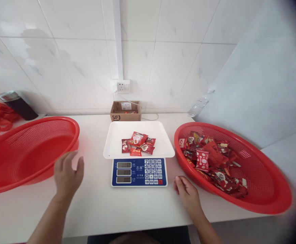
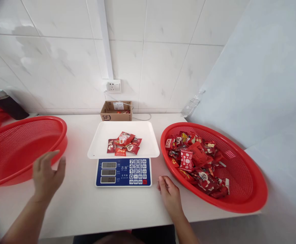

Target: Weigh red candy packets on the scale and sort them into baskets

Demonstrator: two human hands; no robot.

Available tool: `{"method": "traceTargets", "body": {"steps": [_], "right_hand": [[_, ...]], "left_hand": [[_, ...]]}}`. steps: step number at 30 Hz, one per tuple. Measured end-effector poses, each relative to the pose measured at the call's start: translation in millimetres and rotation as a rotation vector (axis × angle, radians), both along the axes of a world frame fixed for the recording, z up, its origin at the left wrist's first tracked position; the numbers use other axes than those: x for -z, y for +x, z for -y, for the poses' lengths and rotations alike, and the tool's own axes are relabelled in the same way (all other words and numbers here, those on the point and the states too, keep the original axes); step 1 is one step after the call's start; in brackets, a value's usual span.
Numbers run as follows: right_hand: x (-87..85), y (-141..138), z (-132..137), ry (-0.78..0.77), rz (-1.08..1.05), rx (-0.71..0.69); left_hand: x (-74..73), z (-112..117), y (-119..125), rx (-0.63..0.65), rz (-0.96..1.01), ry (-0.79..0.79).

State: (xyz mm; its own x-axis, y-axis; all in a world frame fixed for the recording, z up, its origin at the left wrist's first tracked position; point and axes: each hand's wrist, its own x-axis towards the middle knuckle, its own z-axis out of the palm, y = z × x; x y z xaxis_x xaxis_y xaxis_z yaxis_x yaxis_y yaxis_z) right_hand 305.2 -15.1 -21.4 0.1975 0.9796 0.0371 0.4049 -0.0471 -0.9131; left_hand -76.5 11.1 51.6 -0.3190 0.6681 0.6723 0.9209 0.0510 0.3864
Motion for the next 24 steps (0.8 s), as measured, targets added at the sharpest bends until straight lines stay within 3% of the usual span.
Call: {"method": "traceTargets", "body": {"steps": [2, 5, 7, 9, 18, 21, 24], "right_hand": [[3.0, 0.6, -0.5, -0.009, 0.004, -0.007], [6.7, 1.6, -1.8, -0.022, -0.001, -0.001], [7.9, 1.8, -2.2, -0.027, -0.004, 0.009], [8.0, 1.4, -2.2, -0.030, -0.006, 0.020], [6.3, 0.7, -2.4, -0.017, 0.009, 0.037], [5.6, 0.5, -2.8, -0.020, 0.020, 0.037], [6.3, 0.4, -3.2, -0.013, 0.031, 0.027]], "left_hand": [[-17.8, -0.8, -17.8, -0.110, -0.189, -0.030], [-38.8, -3.7, -39.7, -0.289, -0.229, -0.387], [-45.4, -5.9, -45.2, -0.292, -0.161, -0.659], [-46.0, -8.2, -41.4, -0.237, -0.138, -0.766], [-40.8, -23.1, 3.2, -0.029, -0.206, -0.702], [-43.5, -30.2, 16.4, 0.062, -0.287, -0.538], [-45.7, -38.6, 36.9, 0.263, -0.289, -0.392]]}}
